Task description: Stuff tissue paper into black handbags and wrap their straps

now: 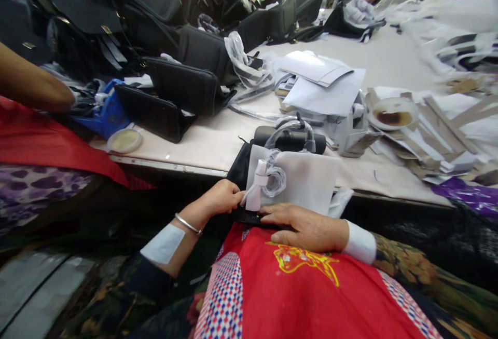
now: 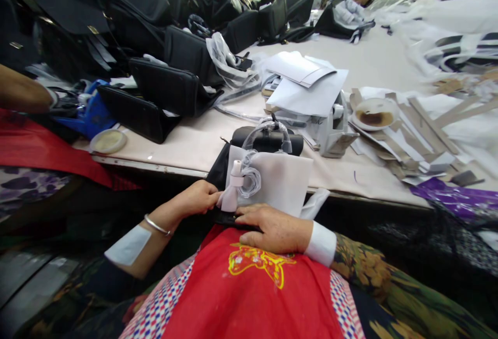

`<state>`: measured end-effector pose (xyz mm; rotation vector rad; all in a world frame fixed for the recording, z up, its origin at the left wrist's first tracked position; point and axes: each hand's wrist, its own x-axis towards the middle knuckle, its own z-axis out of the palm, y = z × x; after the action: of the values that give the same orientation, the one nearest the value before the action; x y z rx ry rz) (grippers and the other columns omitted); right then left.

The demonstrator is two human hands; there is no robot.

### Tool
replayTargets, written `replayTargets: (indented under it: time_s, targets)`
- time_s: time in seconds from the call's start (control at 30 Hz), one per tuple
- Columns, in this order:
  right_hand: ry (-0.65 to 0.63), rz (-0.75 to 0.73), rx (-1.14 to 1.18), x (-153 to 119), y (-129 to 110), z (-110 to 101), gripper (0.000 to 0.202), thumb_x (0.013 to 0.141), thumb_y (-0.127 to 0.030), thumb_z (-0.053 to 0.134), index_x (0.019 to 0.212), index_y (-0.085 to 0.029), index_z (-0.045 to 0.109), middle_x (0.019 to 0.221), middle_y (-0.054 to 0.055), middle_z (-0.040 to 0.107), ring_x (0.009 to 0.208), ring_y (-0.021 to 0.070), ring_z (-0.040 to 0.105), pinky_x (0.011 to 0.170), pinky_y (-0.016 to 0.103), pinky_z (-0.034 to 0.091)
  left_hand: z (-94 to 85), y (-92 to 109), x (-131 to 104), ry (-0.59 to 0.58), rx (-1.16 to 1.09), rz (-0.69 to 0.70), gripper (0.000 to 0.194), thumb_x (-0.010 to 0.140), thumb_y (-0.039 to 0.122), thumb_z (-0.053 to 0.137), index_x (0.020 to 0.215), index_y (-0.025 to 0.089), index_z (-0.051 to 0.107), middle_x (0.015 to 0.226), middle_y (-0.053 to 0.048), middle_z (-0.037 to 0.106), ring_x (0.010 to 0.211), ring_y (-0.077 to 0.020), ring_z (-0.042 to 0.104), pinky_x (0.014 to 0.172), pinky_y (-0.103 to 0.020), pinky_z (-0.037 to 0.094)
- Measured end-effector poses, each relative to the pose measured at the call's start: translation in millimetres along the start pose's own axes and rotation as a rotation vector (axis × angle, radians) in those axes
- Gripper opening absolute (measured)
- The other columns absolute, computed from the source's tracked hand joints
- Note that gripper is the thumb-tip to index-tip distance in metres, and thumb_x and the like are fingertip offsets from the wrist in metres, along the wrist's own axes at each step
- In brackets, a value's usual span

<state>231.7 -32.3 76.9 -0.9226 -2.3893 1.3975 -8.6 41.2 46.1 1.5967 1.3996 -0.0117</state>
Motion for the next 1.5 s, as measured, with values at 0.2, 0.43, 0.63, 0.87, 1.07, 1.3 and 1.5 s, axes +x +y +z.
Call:
replayTargets:
  time_s: [0.2,0.43,0.63,0.87,1.07,1.3,1.5]
  targets:
    - [0.031,-0.038,-0.043,-4,-1,2,0.032,0.094,-0.029,0.061,0.12,-0.012,0.071,0.127,0.016,0.068,0.114,0.024,0.065,0.102,0.036,0.049,4.4,-1,0,-0.095,-0.166,-0.064,0.018,0.07,0.031,0.064,0.059,0.017,0.061,0.051,0.002,0.055,0.041,-0.0102,0.044,0.041,-0.022,0.031]
    - [0.171,0.022,-0.492,-15,16,3,0.023,0.099,-0.02,0.051,0.106,-0.013,0.071,0.116,0.015,0.071,0.108,0.0274,0.065,0.098,0.046,0.049,16.3,-10,-34,0.334,0.569,0.409,0.019,0.086,0.02,0.052,0.07,0.017,0.06,0.071,-0.004,0.062,0.063,-0.0165,0.055,0.058,-0.028,0.036]
    - [0.25,0.038,-0.594,-26,32,7,0.028,0.1,-0.018,0.048,0.121,-0.012,0.066,0.13,0.014,0.067,0.119,0.0273,0.061,0.1,0.046,0.048,32.9,-23,-46,0.493,0.812,0.319,0.026,0.095,0.021,0.044,0.075,0.018,0.061,0.078,-0.008,0.065,0.073,-0.0206,0.061,0.063,-0.032,0.039]
    - [0.473,0.023,-0.633,-57,43,6,0.025,0.099,-0.017,0.05,0.113,-0.014,0.07,0.128,0.015,0.068,0.118,0.0303,0.061,0.101,0.05,0.048,6.2,-26,-18,0.014,0.576,0.021,0.029,0.09,0.027,0.052,0.063,0.019,0.059,0.065,-0.005,0.065,0.06,-0.0182,0.061,0.054,-0.028,0.035]
    - [0.936,0.24,-0.51,-90,56,4,0.029,0.096,-0.022,0.053,0.119,-0.013,0.068,0.124,0.017,0.068,0.116,0.0285,0.064,0.103,0.048,0.052,-16.0,30,-19,0.579,0.717,0.452,0.017,0.094,0.028,0.054,0.092,0.018,0.067,0.089,-0.01,0.07,0.085,-0.0259,0.067,0.074,-0.037,0.051]
    - [0.929,0.356,-0.159,-80,45,-5,0.046,0.09,-0.03,0.059,0.134,-0.015,0.058,0.121,0.015,0.07,0.109,0.0296,0.068,0.097,0.046,0.056,37.9,131,23,0.434,0.649,1.129,0.036,0.093,0.023,0.061,0.129,0.017,0.059,0.128,-0.014,0.063,0.118,-0.0285,0.058,0.101,-0.045,0.05]
    - [0.713,0.269,-0.118,-107,37,4,0.066,0.086,-0.027,0.063,0.148,-0.015,0.044,0.133,0.015,0.065,0.112,0.0265,0.066,0.098,0.041,0.054,46.8,128,62,0.375,0.426,1.081,0.024,0.092,0.011,0.054,0.112,0.016,0.067,0.096,-0.009,0.062,0.091,-0.022,0.061,0.082,-0.038,0.054]
